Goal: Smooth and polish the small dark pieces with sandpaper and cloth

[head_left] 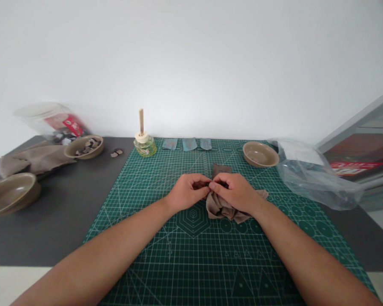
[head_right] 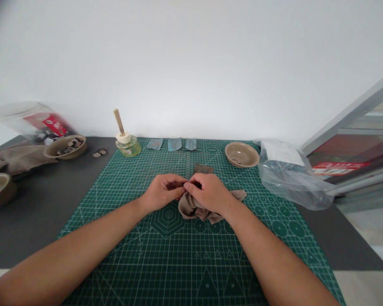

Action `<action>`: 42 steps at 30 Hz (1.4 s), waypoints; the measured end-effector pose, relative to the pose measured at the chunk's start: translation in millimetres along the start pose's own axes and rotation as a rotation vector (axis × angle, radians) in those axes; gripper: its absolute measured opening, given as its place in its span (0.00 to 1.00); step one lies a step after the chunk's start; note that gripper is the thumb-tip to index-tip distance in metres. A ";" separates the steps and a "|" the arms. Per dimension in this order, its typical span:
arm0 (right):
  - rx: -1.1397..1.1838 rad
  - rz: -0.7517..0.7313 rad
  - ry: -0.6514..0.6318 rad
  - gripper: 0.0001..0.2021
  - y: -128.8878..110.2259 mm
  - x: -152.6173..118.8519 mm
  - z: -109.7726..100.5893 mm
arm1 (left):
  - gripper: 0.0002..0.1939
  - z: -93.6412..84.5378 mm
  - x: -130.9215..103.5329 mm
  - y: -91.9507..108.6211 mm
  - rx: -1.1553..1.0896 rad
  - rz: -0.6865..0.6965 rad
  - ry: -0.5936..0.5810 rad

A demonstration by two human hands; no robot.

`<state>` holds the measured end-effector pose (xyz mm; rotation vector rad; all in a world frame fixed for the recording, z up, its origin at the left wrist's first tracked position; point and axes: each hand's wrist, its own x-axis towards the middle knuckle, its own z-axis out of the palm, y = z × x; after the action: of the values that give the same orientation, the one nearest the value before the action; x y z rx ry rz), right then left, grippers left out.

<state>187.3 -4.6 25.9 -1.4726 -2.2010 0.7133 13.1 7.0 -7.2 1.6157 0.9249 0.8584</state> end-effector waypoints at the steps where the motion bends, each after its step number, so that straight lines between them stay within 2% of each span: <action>1: 0.003 0.001 0.002 0.11 -0.4 0.1 -0.1 | 0.10 -0.3 0.1 -0.6 0.041 0.030 0.018; 10: 0.006 -0.004 -0.001 0.10 0.2 0.0 2.0 | 0.10 -0.6 -0.2 0.2 0.316 0.378 0.130; 15: -0.017 -0.007 -0.007 0.10 -1.1 -0.5 1.3 | 0.10 0.5 -1.7 -3.4 0.402 0.474 0.139; 19: -0.056 -0.013 -0.014 0.10 -1.8 -0.2 1.0 | 0.09 0.8 -1.3 -3.8 0.397 0.461 0.152; 31: -0.053 -0.033 0.003 0.10 -0.3 -0.1 2.2 | 0.09 -0.2 1.3 -1.2 0.296 0.296 0.155; 42: -0.061 -0.045 0.010 0.09 -0.7 -0.3 3.1 | 0.08 -1.0 1.9 -0.4 0.276 0.247 0.119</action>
<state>185.0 -5.7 23.8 -1.4478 -2.2589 0.6286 13.0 9.2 -7.2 1.9640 0.9726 1.0402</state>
